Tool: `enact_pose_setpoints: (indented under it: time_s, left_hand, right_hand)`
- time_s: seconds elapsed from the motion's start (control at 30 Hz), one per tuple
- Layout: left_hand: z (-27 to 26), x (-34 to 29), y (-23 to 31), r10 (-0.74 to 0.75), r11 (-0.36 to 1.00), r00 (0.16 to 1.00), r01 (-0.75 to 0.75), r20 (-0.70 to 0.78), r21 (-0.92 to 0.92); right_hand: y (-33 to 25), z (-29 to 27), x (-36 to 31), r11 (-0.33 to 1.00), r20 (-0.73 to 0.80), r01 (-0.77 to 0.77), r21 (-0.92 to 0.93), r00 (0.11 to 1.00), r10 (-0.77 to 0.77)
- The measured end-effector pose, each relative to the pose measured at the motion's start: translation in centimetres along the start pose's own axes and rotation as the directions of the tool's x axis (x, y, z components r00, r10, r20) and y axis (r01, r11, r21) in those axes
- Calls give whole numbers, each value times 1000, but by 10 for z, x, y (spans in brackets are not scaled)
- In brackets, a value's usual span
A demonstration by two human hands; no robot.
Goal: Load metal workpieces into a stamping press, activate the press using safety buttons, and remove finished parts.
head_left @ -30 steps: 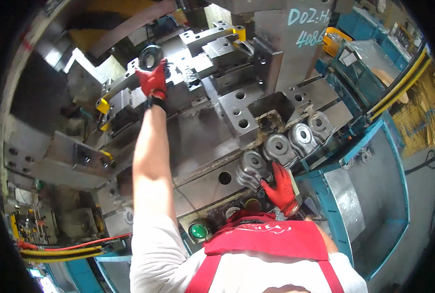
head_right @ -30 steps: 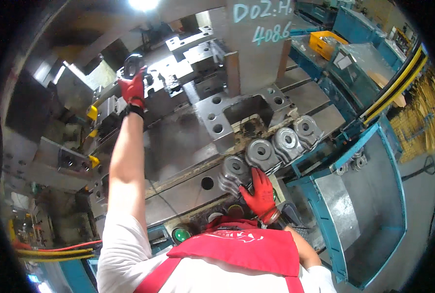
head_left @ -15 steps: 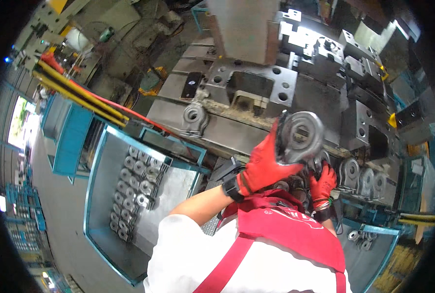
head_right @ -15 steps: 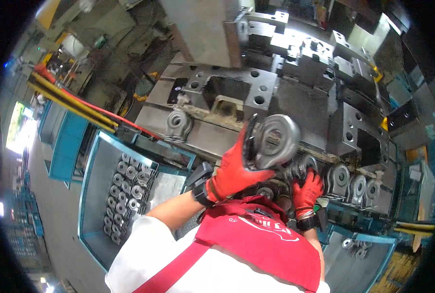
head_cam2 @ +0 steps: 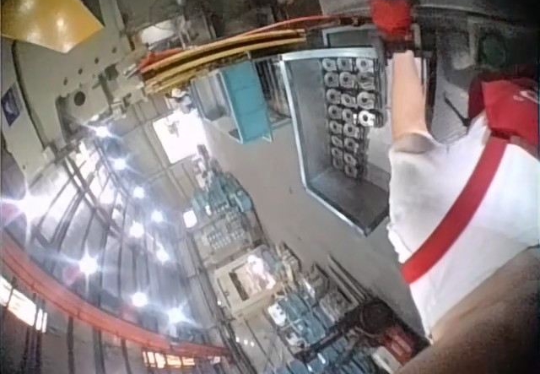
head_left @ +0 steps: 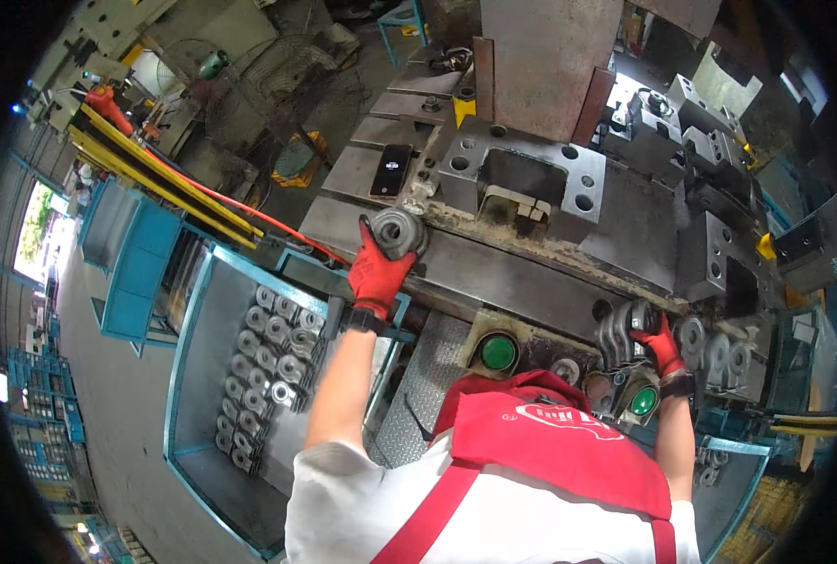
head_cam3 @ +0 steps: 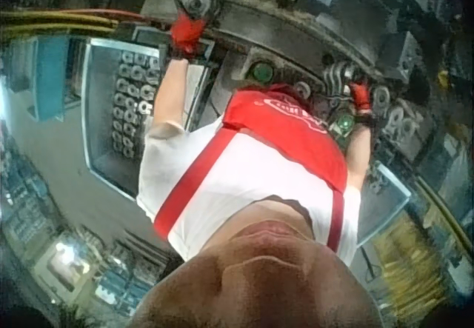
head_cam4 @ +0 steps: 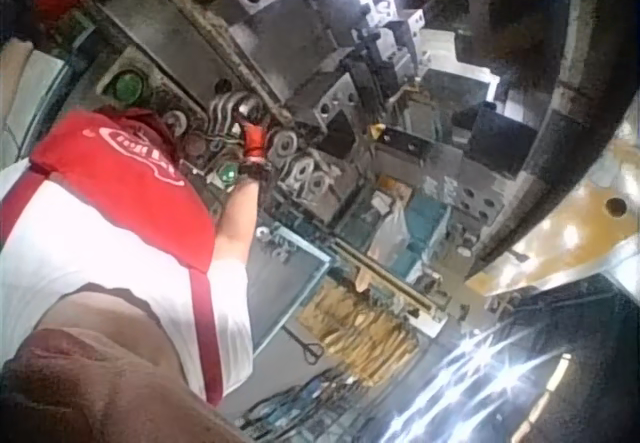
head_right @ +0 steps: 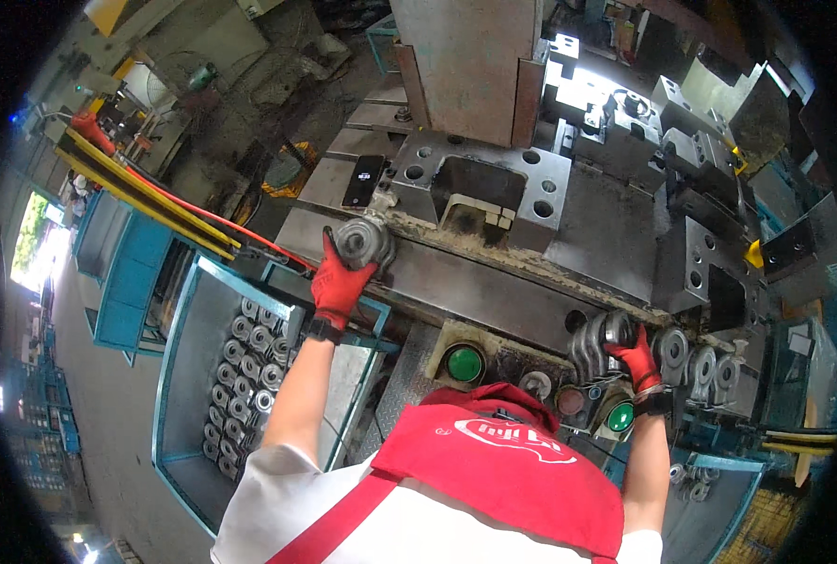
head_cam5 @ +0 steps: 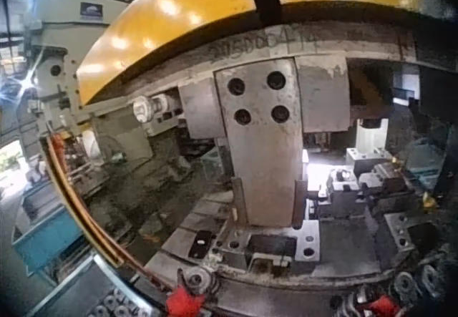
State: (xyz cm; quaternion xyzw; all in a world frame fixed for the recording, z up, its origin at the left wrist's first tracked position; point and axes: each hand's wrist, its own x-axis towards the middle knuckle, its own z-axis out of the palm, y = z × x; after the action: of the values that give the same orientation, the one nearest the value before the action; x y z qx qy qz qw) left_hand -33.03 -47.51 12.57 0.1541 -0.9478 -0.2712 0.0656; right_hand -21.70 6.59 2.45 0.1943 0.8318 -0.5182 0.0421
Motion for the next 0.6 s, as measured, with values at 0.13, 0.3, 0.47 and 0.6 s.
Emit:
enact_pose_setpoints:
  time_s: [0.13,0.3,0.47,0.6]
  left_hand:
    - [38,35,-22,32,987,999,-32,0,156]
    - [48,42,-21,55,975,998,-54,2,214]
    - [38,25,-35,219,974,951,-225,-218,-7]
    - [20,-2,-23,217,881,892,-355,-397,-314]
  right_hand:
    - [-9,-5,-10,989,55,-73,131,996,66]
    - [-4,-4,-11,984,18,-75,163,997,73]
    - [-67,-7,-56,952,-58,-4,306,998,23]
    - [-109,-19,-85,928,-114,-8,372,992,54]
